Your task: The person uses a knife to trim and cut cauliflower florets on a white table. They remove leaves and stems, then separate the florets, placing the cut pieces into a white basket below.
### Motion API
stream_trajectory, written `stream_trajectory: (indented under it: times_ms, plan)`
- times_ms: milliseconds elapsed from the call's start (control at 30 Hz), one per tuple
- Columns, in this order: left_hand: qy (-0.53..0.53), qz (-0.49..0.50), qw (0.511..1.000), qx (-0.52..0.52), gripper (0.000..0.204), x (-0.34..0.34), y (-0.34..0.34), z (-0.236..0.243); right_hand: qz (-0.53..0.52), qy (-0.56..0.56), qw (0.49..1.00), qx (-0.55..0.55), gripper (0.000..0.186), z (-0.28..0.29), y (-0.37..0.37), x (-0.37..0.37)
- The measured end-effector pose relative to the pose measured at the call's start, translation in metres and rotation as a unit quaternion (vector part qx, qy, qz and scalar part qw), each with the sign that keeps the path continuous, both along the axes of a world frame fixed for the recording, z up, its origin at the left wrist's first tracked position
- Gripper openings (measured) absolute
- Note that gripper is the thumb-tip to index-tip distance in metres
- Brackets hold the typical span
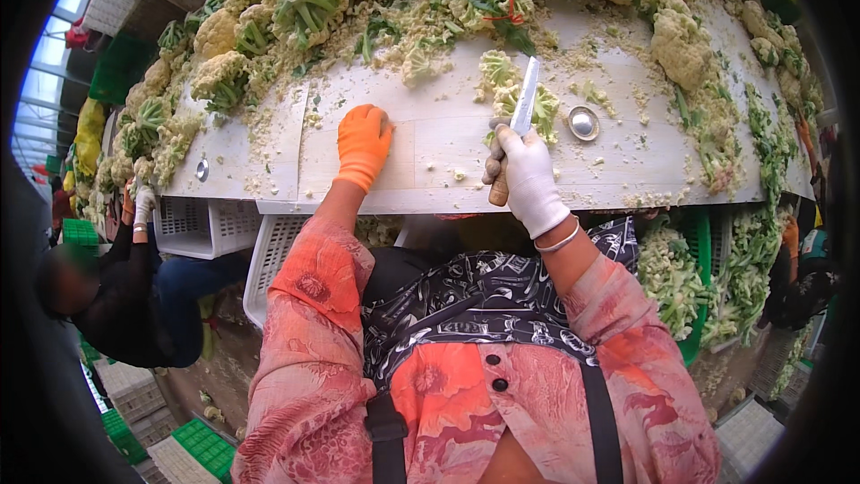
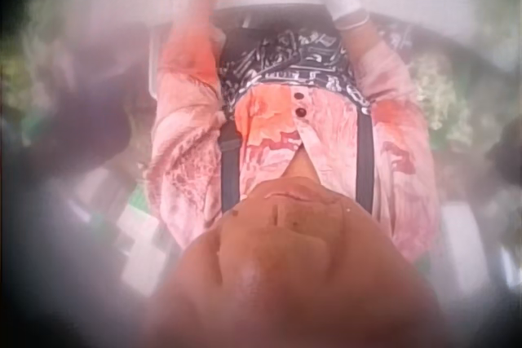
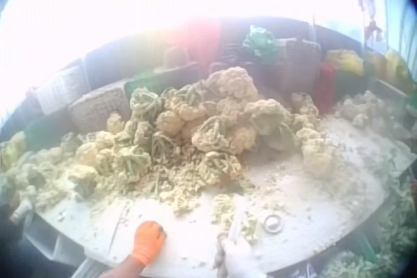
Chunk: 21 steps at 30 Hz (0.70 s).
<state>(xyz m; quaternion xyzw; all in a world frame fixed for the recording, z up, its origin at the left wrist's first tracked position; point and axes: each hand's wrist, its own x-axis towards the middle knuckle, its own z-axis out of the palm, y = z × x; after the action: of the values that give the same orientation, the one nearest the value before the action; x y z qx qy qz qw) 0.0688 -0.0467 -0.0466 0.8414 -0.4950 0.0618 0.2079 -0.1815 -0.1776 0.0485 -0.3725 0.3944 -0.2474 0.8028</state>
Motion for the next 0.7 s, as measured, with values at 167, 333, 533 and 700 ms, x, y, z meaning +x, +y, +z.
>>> stream_trajectory:
  times_ms: [167, 333, 533, 700]
  plan:
    - [-0.040, 0.055, 0.997, 0.034, 0.016, -0.003, 0.113, -0.003, 0.017, 0.000, 1.000, 0.003, 0.025, 0.005, 0.003, -0.002]
    - [-0.100, 0.076, 0.991, 0.041, 0.021, 0.005, 0.072, 0.028, -0.003, 0.003, 1.000, -0.008, 0.029, 0.009, 0.008, -0.001]
    - [0.079, 0.039, 0.996, 0.026, 0.061, -0.001, -0.095, 0.029, 0.039, 0.013, 0.999, 0.018, 0.029, 0.012, 0.001, -0.006]
    - [0.180, 0.083, 0.979, 0.036, 0.066, 0.012, -0.105, 0.013, 0.115, 0.017, 0.993, -0.015, 0.031, 0.007, 0.002, -0.008]
